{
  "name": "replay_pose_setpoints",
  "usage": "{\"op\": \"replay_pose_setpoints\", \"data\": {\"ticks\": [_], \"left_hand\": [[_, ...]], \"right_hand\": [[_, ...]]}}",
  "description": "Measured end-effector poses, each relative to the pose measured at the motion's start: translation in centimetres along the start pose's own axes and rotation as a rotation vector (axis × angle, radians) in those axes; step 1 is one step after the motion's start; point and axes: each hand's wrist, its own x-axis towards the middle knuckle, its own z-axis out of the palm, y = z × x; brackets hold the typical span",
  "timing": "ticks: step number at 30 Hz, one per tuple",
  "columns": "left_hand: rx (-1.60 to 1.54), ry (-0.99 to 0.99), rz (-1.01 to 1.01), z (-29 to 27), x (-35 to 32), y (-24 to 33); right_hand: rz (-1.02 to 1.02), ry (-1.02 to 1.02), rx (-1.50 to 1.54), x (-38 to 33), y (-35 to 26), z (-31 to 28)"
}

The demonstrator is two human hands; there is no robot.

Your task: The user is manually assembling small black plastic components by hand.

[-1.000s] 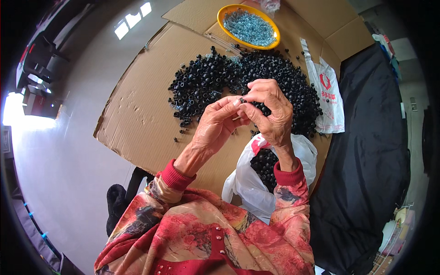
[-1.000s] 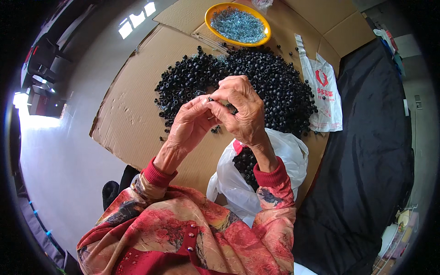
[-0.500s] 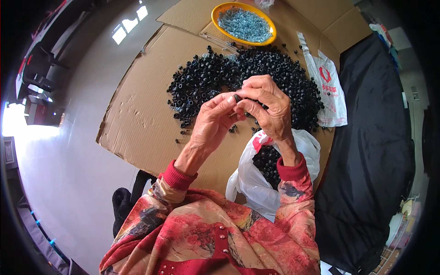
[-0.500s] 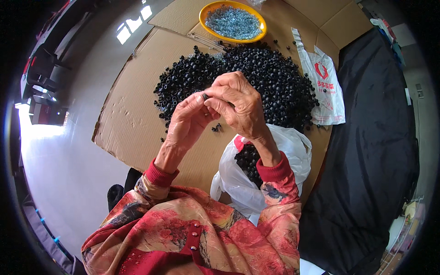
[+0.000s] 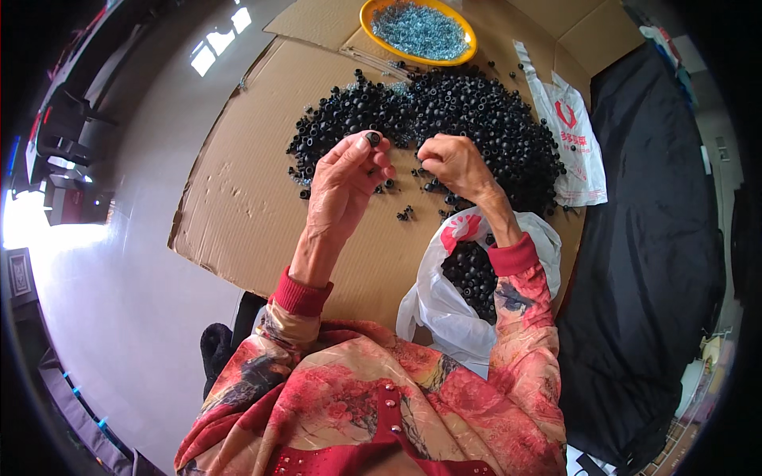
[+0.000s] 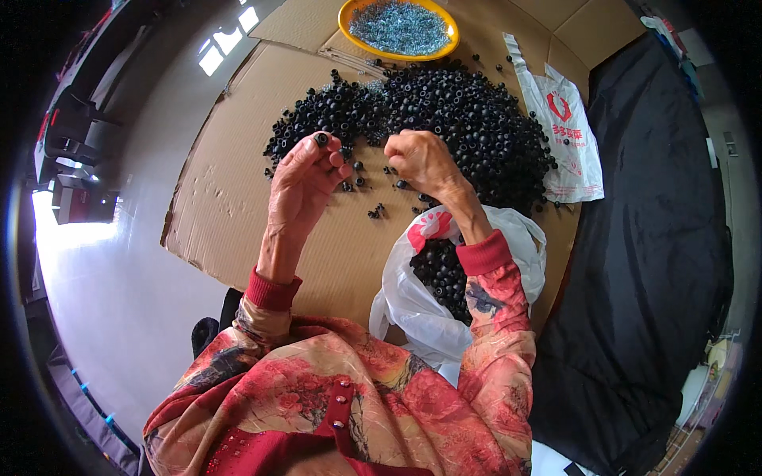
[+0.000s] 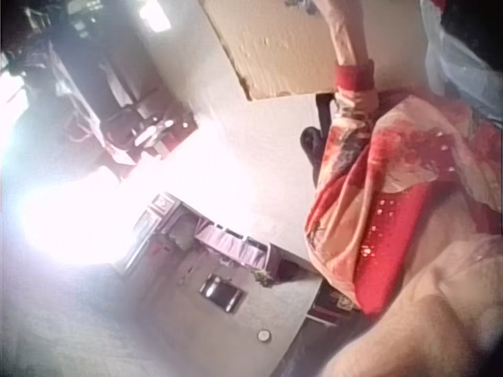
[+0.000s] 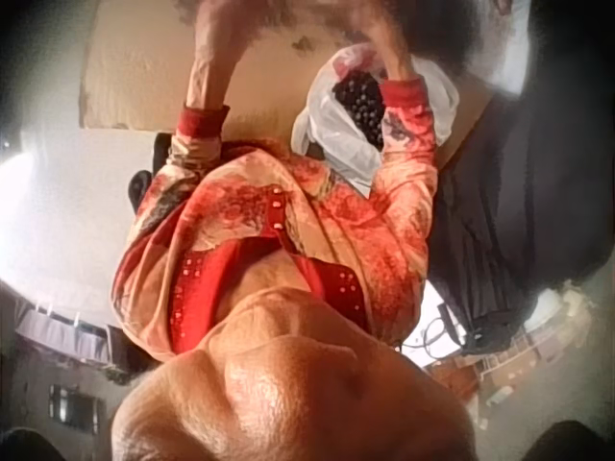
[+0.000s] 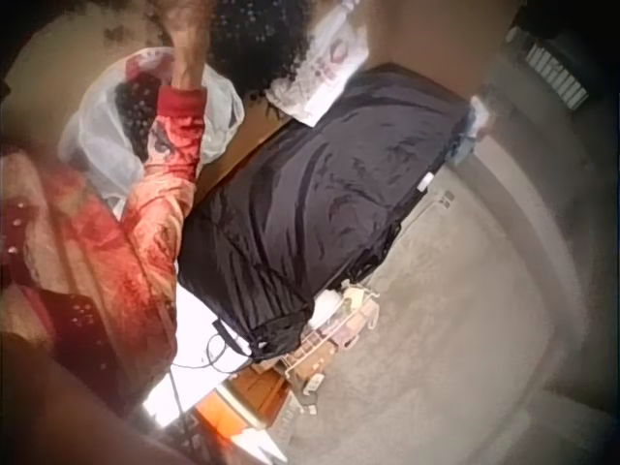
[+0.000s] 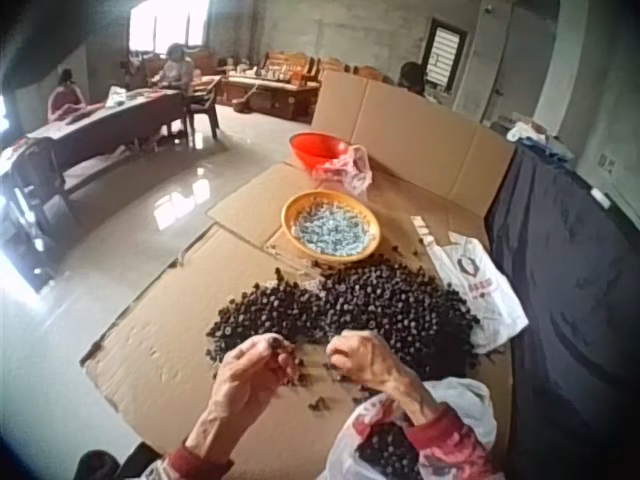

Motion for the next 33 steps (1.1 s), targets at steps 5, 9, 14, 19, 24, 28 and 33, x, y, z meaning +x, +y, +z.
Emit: {"op": "replay_pose_setpoints", "data": {"ticks": [5,9,14,19,24,28,33], "left_hand": [[-0.001,0.010,-0.035,-1.3,-0.1,0.1],[-0.116,-0.022,-0.094,-0.6,0.0,-0.6],[-0.211,-0.064,-0.144,-0.2,-0.2,-1.0],[-0.166,-0.110,-0.136,-0.2,-0.3,-1.0],[-0.107,-0.056,-0.153,1.8,-1.2,-0.6],[-0.079,-0.096,-0.147,2.7,-1.4,-0.6],[-0.102,-0.115,-0.108,2.8,-1.6,-0.4]], "right_hand": [[-0.090,-0.145,-0.339,-0.3,-0.2,3.4],[-0.165,-0.151,-0.474,-0.7,0.7,4.1],[-0.191,-0.153,-0.352,-0.5,0.4,2.7],[0.269,0.058,0.559,0.1,-4.4,-1.9],[0.202,0.155,0.998,0.3,-6.4,-3.1],[0.152,0.158,1.173,0.1,-7.4,-2.4],[0.142,0.178,1.060,-0.1,-7.9,-2.3]]}}
